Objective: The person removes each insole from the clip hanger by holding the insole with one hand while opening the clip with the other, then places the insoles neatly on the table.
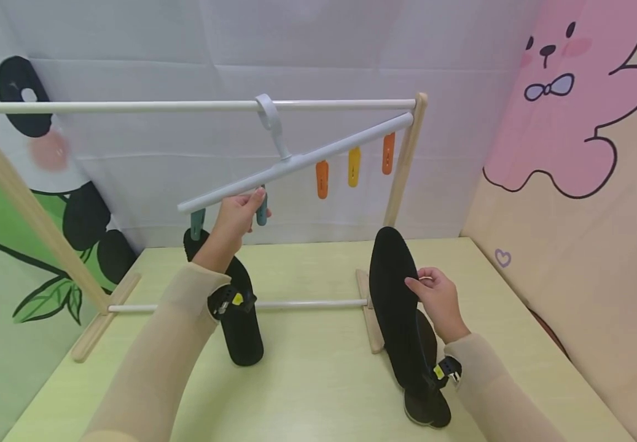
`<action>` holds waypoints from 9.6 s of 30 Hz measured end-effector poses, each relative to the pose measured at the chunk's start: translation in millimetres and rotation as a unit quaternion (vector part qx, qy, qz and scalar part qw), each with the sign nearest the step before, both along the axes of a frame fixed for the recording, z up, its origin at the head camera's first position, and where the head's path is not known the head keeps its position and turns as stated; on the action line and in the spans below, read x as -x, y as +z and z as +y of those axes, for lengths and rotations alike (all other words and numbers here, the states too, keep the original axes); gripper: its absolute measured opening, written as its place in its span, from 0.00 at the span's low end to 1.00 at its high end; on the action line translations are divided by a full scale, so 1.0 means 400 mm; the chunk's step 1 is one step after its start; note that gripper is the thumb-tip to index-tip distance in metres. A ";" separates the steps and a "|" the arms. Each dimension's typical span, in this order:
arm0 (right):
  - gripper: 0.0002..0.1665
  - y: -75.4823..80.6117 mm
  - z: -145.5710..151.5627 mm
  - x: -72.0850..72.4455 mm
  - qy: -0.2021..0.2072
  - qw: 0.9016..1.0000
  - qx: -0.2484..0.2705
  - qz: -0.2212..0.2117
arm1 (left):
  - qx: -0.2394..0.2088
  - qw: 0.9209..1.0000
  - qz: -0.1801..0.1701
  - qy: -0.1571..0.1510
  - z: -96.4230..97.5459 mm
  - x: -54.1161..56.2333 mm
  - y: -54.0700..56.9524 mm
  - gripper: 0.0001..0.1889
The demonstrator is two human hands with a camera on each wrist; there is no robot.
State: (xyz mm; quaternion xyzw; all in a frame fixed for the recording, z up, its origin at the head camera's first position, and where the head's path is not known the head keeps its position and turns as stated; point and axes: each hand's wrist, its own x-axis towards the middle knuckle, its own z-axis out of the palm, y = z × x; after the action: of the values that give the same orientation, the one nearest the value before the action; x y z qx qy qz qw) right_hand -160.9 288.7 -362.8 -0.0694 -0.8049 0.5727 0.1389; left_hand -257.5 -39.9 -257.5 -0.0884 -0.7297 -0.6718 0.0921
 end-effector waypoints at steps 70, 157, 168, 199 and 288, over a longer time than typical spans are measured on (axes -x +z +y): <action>0.18 0.050 0.183 -0.021 0.112 0.960 -0.223 -0.128 | 0.016 1.000 -0.024 -0.008 0.005 -0.012 0.015 0.21; 0.17 -0.056 0.222 -0.011 0.121 0.957 -0.196 -0.178 | 0.017 0.999 -0.036 -0.002 0.008 -0.018 0.005 0.19; 0.16 -0.066 0.206 -0.006 0.113 0.955 -0.200 -0.186 | 0.022 0.999 -0.036 -0.002 0.007 -0.014 0.003 0.20; 0.18 -0.091 0.207 -0.003 0.101 0.957 -0.201 -0.183 | 0.029 0.999 -0.030 -0.004 0.006 -0.016 0.007 0.19; 0.39 -0.183 0.253 -0.007 0.162 0.922 -0.195 -0.293 | 0.023 0.999 -0.029 0.023 0.007 -0.020 0.001 0.21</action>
State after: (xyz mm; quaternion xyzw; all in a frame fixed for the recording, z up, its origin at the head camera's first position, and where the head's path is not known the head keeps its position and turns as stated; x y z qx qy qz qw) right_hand -158.2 390.0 -435.9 -0.0745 -0.9055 0.3737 -0.1868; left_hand -249.6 -37.2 -257.0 -0.0542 -0.7489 -0.6551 0.0837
